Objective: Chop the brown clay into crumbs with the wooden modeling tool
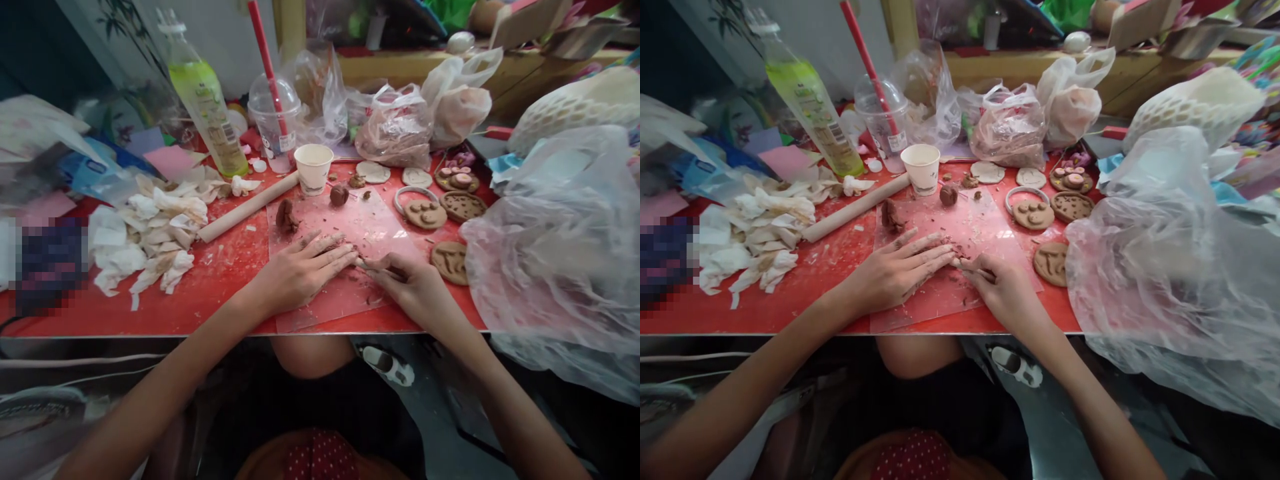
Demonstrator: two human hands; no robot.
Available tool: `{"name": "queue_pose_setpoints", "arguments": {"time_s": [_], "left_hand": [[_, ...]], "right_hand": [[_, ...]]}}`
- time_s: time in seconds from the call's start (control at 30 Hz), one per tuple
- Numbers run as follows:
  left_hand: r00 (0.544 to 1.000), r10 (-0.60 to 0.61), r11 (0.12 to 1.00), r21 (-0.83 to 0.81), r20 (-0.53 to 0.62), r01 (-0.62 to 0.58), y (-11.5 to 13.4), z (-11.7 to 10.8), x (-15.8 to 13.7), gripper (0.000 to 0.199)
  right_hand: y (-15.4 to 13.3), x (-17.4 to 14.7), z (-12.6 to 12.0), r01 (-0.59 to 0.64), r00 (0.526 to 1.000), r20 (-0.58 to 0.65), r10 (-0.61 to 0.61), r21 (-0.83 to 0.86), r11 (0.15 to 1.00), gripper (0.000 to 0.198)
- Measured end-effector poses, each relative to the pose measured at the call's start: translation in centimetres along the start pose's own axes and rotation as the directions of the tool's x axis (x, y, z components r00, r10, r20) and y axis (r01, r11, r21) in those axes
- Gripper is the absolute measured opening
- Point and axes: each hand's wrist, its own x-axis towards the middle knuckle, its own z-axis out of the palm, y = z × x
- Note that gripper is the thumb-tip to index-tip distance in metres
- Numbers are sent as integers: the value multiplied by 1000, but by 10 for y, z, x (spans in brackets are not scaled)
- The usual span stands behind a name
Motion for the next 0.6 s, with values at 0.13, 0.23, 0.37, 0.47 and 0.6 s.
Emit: {"name": "queue_pose_setpoints", "arguments": {"time_s": [0.13,0.23,0.37,0.47,0.6], "left_hand": [[999,-29,997,66,-12,30,0,1,-7,46],[998,-66,995,69,-19,67,2,3,-9,46],[996,-92,996,11,-13,92,2,4,-8,44],[992,-112,993,42,-66,115,0,1,-8,43],[996,-64,981,181,-58,73,2,-6,-8,42]], "right_hand": [[-5,-3,-4,5,1000,19,-3,-112,994,19],[-6,-18,-19,-17,1000,0,18,-216,976,22],[-1,-50,-58,-107,975,-217,49,-263,959,24],[5,-70,-81,-173,929,-359,94,-194,966,26],[6,-73,-81,-164,923,-370,104,-135,977,25]]}}
